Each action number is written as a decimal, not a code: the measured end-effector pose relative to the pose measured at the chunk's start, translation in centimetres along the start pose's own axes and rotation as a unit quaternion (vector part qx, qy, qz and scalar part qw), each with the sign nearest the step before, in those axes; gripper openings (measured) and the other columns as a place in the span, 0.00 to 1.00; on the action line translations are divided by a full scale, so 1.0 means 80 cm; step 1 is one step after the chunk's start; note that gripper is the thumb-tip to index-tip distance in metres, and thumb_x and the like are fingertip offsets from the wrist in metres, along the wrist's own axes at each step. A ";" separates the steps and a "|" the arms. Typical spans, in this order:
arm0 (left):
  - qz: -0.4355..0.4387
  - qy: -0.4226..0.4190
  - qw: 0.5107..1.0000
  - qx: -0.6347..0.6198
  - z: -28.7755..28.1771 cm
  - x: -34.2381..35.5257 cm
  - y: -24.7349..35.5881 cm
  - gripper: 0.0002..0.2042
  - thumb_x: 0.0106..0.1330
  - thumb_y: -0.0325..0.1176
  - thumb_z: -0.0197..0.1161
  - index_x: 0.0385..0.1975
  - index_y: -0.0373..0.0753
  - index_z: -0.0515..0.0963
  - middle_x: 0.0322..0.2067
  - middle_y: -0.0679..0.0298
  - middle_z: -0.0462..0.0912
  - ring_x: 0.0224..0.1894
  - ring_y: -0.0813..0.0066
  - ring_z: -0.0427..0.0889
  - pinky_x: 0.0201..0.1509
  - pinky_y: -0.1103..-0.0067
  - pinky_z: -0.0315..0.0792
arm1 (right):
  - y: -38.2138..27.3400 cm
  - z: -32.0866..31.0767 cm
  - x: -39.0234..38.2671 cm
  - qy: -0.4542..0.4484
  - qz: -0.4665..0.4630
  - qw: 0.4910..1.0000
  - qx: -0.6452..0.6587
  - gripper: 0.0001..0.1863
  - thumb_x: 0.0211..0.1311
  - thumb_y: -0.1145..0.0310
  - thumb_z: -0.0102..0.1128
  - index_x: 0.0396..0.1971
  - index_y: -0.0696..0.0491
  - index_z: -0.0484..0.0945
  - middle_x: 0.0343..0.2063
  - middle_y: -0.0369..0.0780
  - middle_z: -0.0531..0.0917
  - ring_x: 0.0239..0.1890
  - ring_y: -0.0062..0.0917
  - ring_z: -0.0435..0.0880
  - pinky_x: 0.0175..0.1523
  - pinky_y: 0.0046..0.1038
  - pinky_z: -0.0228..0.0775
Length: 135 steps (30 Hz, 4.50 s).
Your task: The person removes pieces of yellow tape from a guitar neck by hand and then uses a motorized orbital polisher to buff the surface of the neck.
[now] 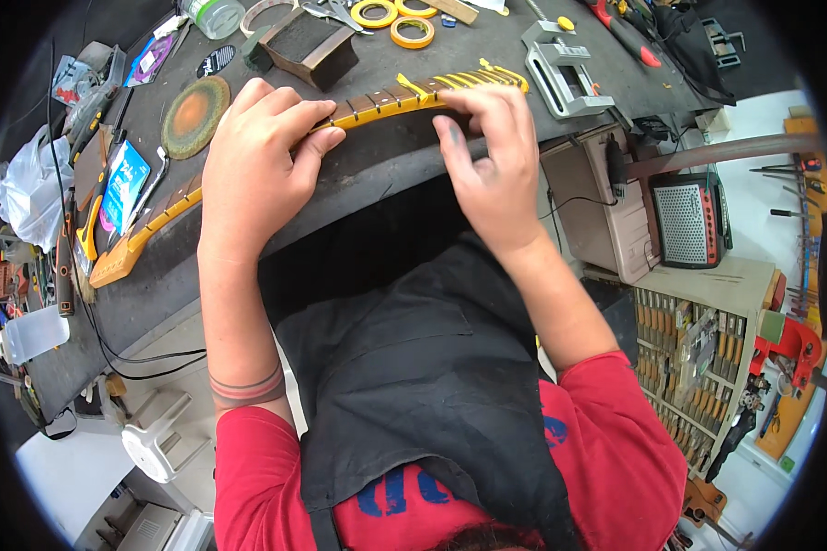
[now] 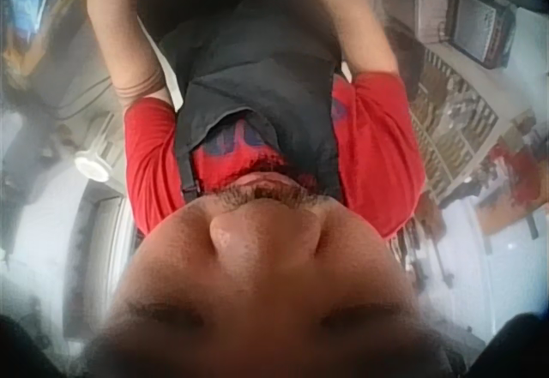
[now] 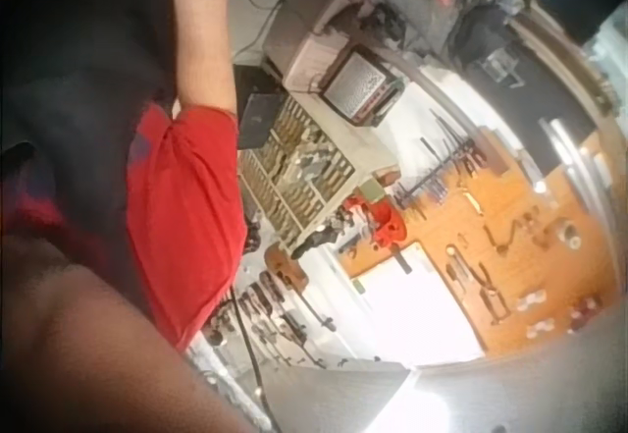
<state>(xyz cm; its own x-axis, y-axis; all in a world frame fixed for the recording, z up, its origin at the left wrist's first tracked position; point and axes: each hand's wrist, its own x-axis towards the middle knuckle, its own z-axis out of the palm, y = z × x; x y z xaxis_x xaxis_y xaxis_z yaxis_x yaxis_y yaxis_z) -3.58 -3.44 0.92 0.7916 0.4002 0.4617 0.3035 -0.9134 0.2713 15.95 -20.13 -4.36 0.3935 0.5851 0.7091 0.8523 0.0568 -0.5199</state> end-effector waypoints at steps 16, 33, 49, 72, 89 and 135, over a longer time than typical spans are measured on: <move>0.017 -0.006 1.000 -0.018 -0.003 0.003 -0.006 0.13 0.66 0.33 0.76 0.47 0.34 0.91 0.32 0.60 0.84 0.42 0.60 0.78 0.48 0.67 0.76 | 0.046 -0.001 0.041 -0.073 -0.145 0.983 -0.084 0.20 0.56 0.69 0.80 0.49 0.41 0.84 0.48 0.29 0.83 0.58 0.30 0.80 0.62 0.41 0.62; -0.002 -0.033 0.999 -0.023 -0.002 0.009 -0.011 0.12 0.68 0.35 0.75 0.46 0.35 0.91 0.31 0.61 0.83 0.41 0.61 0.78 0.48 0.67 0.75 | 0.080 0.010 0.054 -0.018 -0.339 0.925 -0.168 0.11 0.64 0.60 0.77 0.43 0.41 0.85 0.47 0.26 0.86 0.51 0.19 0.84 0.57 0.33 0.62; -0.044 -0.060 0.997 -0.036 -0.003 0.011 -0.019 0.12 0.72 0.36 0.73 0.49 0.36 0.91 0.32 0.62 0.82 0.41 0.65 0.76 0.49 0.70 0.72 | 0.072 -0.014 0.058 -0.079 -0.295 0.946 -0.107 0.18 0.64 0.60 0.81 0.48 0.45 0.83 0.49 0.31 0.86 0.53 0.27 0.82 0.61 0.34 0.62; -0.006 -0.042 0.999 -0.010 -0.002 0.006 -0.015 0.13 0.70 0.38 0.75 0.48 0.37 0.91 0.32 0.62 0.83 0.41 0.63 0.78 0.48 0.68 0.75 | 0.058 -0.014 0.071 -0.074 -0.279 0.943 -0.167 0.09 0.64 0.67 0.72 0.40 0.47 0.80 0.40 0.36 0.82 0.44 0.32 0.82 0.53 0.37 0.67; 0.012 -0.062 0.998 -0.030 -0.010 0.013 -0.013 0.13 0.71 0.36 0.74 0.50 0.36 0.91 0.32 0.61 0.81 0.40 0.64 0.75 0.45 0.69 0.72 | 0.041 -0.015 0.093 -0.104 -0.400 0.902 -0.127 0.09 0.63 0.67 0.73 0.39 0.46 0.81 0.40 0.34 0.83 0.43 0.28 0.83 0.52 0.33 0.66; 0.033 0.073 0.996 0.046 0.037 -0.054 0.004 0.21 0.56 0.35 0.82 0.51 0.40 0.91 0.46 0.61 0.88 0.47 0.59 0.83 0.53 0.67 0.78 | 0.061 -0.022 0.066 -0.269 -0.301 0.914 -0.042 0.13 0.60 0.71 0.76 0.42 0.49 0.81 0.43 0.37 0.83 0.48 0.33 0.84 0.59 0.38 0.70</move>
<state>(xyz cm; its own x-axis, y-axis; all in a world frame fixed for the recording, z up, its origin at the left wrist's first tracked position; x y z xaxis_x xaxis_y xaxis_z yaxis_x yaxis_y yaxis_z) -5.33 -5.71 -3.50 0.7279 0.3391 0.5960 0.3063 -0.9384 0.1599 22.78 -18.17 -2.28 -0.3631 0.7824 0.5060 0.8906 0.4511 -0.0584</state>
